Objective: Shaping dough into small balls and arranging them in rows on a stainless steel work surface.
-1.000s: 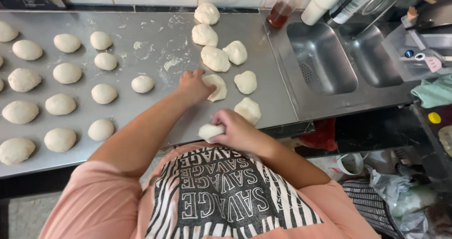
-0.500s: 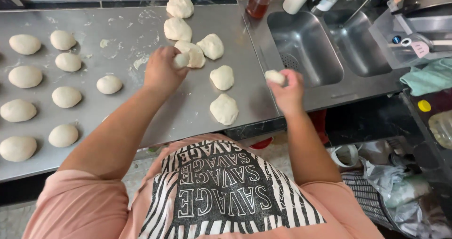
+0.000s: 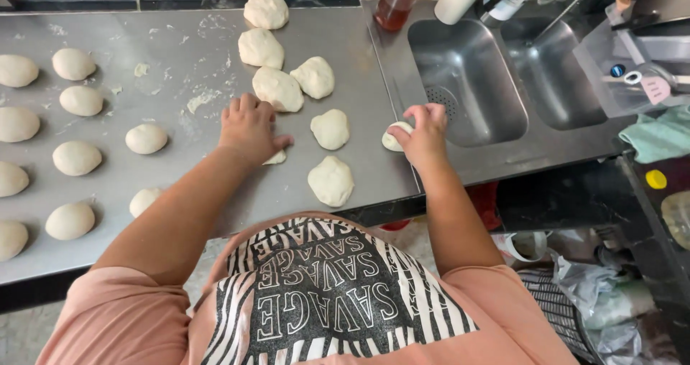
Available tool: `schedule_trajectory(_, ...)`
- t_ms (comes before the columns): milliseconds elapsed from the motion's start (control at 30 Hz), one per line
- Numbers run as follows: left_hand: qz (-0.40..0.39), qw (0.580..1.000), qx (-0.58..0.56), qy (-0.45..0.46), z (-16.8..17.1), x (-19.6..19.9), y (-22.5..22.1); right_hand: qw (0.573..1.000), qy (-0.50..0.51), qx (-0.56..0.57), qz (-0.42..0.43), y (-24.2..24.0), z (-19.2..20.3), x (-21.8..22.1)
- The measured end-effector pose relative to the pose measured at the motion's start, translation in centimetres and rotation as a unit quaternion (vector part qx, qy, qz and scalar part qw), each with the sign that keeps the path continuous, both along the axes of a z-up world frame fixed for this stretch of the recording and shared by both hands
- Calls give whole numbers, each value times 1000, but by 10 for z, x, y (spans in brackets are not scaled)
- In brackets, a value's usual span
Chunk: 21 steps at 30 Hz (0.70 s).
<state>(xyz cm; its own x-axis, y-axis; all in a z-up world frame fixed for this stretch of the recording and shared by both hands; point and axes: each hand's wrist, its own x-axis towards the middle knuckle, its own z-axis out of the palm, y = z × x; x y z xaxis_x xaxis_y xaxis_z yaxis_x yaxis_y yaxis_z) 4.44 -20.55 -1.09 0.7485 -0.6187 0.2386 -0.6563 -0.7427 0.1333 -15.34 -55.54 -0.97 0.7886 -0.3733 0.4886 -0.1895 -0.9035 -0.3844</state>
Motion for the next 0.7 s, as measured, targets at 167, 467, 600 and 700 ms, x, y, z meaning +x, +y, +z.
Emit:
schedule_trajectory(167, 42, 995, -74, -49, 12, -53, 28, 993, 48, -97, 46, 18, 14, -29)
schedule_trajectory(467, 93, 993, -50, 46, -6, -65, 9, 979, 79, -177, 66, 19, 16, -13)
schedule_trajectory(600, 72, 995, -75, 7, -50, -44, -5, 962, 254, -68, 68, 33, 29, -16)
schedule_trajectory(700, 17, 978, -70, 195, 14, -58, 12, 968, 221, -71, 94, 33, 55, -20)
